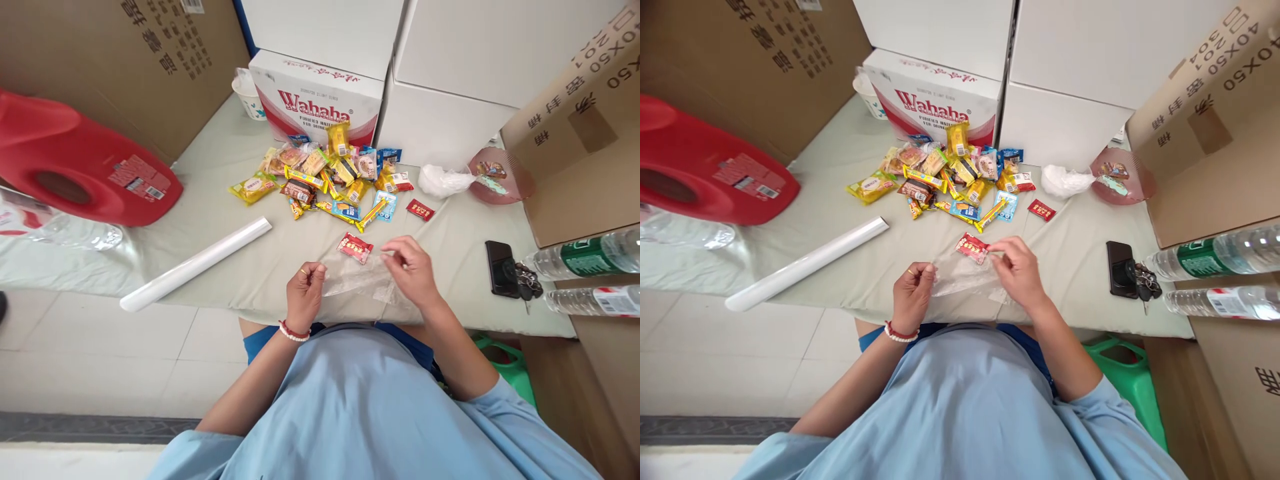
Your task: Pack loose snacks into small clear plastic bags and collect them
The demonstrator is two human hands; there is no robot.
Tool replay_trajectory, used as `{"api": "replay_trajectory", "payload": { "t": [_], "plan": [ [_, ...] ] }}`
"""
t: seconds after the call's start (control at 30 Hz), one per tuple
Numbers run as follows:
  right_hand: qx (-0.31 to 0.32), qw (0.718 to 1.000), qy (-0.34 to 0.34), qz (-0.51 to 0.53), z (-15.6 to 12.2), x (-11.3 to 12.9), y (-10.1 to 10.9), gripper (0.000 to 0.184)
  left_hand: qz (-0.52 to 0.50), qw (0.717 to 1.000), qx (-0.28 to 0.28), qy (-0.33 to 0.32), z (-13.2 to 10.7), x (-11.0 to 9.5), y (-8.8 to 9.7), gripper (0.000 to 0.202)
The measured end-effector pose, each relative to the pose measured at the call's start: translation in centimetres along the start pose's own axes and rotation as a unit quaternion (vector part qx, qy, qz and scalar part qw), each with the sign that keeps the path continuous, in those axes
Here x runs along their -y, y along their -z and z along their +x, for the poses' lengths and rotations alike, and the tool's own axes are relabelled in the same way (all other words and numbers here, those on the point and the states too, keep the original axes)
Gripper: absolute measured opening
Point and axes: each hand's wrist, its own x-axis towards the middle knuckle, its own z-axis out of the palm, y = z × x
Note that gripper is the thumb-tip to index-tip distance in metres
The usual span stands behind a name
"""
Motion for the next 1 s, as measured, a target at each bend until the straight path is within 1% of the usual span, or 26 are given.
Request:
{"api": "replay_trajectory", "payload": {
  "t": [0.07, 0.13, 0.17, 0.2, 0.27, 0.3, 0.37, 0.43, 0.53, 0.6, 0.7, 0.73, 0.77, 0.8, 0.87, 0.93, 1.0],
  "plan": [
    [0.065, 0.996, 0.060, -0.012, 1.0, 0.9, -1.9, 0.028, 0.004, 1.000, 0.005, -0.009, -0.3, -0.3, -0.1, 0.032],
    [0.115, 0.987, 0.108, -0.022, 1.8, 1.1, -3.6, 0.038, 0.010, 1.000, 0.009, -0.024, -0.4, -0.4, 0.0, 0.030],
    [0.133, 0.983, 0.126, -0.026, 2.0, 1.0, -4.4, 0.037, 0.014, 0.999, 0.011, -0.031, -0.5, -0.4, 0.0, 0.029],
    [0.143, 0.980, 0.138, -0.030, 2.1, 0.8, -5.0, 0.031, 0.017, 0.999, 0.012, -0.036, -0.6, -0.4, 0.1, 0.028],
    [0.132, 0.980, 0.146, -0.027, 2.2, 0.5, -5.8, 0.017, 0.019, 0.999, 0.012, -0.038, -0.7, -0.3, 0.2, 0.026],
    [0.118, 0.982, 0.146, -0.018, 2.2, 0.4, -6.0, 0.014, 0.020, 0.999, 0.012, -0.036, -0.7, -0.2, 0.3, 0.026],
    [0.090, 0.985, 0.147, 0.007, 2.1, 0.4, -6.0, 0.014, 0.018, 0.999, 0.015, -0.028, -0.7, 0.0, 0.4, 0.026],
    [0.079, 0.986, 0.146, 0.028, 1.9, 0.5, -5.7, 0.014, 0.008, 1.000, 0.024, -0.014, -0.7, 0.2, 0.5, 0.026],
    [0.083, 0.988, 0.125, 0.033, 1.4, 0.7, -5.2, 0.016, -0.058, 0.997, 0.048, 0.019, -0.4, 0.2, 0.5, 0.034],
    [0.083, 0.991, 0.099, 0.040, 1.0, 0.8, -5.0, 0.017, -0.140, 0.985, 0.073, 0.070, 0.0, 0.1, 0.5, 0.045],
    [0.083, 0.992, 0.042, 0.090, 0.4, 0.6, -5.0, 0.019, -0.227, 0.943, 0.135, 0.202, 0.8, -0.1, 0.5, 0.061],
    [0.086, 0.990, 0.020, 0.112, 0.2, 0.6, -5.1, 0.020, -0.236, 0.929, 0.160, 0.237, 1.0, -0.3, 0.5, 0.064],
    [0.089, 0.987, -0.001, 0.130, 0.1, 0.5, -5.1, 0.021, -0.238, 0.918, 0.184, 0.259, 1.1, -0.5, 0.5, 0.066],
    [0.092, 0.985, -0.020, 0.141, 0.1, 0.5, -5.2, 0.022, -0.237, 0.912, 0.203, 0.265, 1.2, -0.7, 0.4, 0.066],
    [0.089, 0.986, -0.042, 0.138, 0.2, 0.5, -5.4, 0.024, -0.229, 0.915, 0.227, 0.242, 1.1, -1.1, 0.3, 0.066],
    [0.085, 0.988, -0.054, 0.117, 0.4, 0.5, -5.4, 0.025, -0.198, 0.930, 0.236, 0.201, 1.0, -1.6, 0.1, 0.064],
    [0.089, 0.987, -0.069, 0.111, 0.8, 0.4, -5.3, 0.027, -0.145, 0.947, 0.234, 0.164, 0.9, -1.8, 0.0, 0.057]
  ]
}}
